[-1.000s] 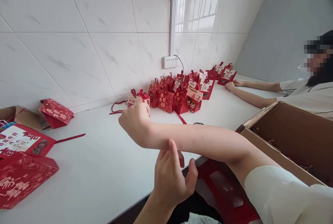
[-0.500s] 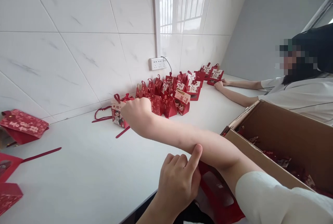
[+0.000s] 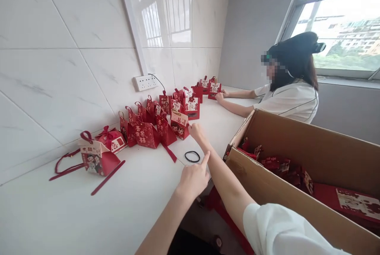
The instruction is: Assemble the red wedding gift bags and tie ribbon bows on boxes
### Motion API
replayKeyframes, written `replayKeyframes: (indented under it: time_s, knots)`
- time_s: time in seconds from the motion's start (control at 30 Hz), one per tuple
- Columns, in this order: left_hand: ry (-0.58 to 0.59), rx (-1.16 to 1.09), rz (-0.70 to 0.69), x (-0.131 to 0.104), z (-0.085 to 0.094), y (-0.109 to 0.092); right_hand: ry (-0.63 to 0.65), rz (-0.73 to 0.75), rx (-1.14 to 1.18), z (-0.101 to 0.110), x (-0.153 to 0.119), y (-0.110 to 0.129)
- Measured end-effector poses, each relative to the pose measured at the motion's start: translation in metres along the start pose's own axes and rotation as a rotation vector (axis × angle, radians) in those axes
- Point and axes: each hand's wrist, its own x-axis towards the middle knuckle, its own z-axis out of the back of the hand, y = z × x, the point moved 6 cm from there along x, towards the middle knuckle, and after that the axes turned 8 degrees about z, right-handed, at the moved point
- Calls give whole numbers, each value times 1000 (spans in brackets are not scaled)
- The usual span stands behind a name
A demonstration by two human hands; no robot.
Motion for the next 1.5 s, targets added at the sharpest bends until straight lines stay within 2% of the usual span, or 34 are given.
replayKeyframes:
  time_s: [0.1, 0.2, 0.3, 0.33, 0.43, 0.47, 0.57, 0.6, 0.7, 0.73, 0.87, 1.03, 1.17, 1.27, 1.5]
  knots:
    - [-5, 0, -9, 14, 1, -13, -1, -61, 45, -14, 10, -18]
    - [96, 28, -29, 23, -7, -22, -14, -85, 69, -23, 19, -27]
    - [19, 33, -5, 30, -5, -21, -41, -84, 86, -29, 26, -34]
    - [28, 41, 6, 32, -6, -19, -52, -84, 95, -30, 28, -37]
    - [248, 79, 22, 35, -19, -14, -90, -94, 128, -33, 35, -45]
    - [264, 79, 27, 37, -19, -13, -102, -99, 142, -34, 38, -47]
    - [111, 45, 37, 45, -7, -13, -145, -115, 178, -35, 49, -54]
    - [115, 43, 38, 48, -6, -13, -158, -123, 187, -35, 52, -57]
    - [320, 65, 43, 51, -17, -11, -186, -154, 214, -37, 60, -62]
    - [349, 67, 44, 53, -18, -11, -193, -162, 224, -38, 61, -63]
    - [234, 39, 50, 62, -11, -13, -230, -175, 272, -45, 60, -67]
    - [362, 24, 61, 68, -17, -24, -278, -216, 343, -49, 60, -73]
    - [270, 28, 64, 77, -14, -28, -334, -250, 403, -46, 65, -80]
    - [297, 13, 58, 80, -18, -26, -372, -271, 440, -43, 65, -86]
    - [277, -59, -26, 77, -19, -23, -423, -284, 486, -43, 64, -94]
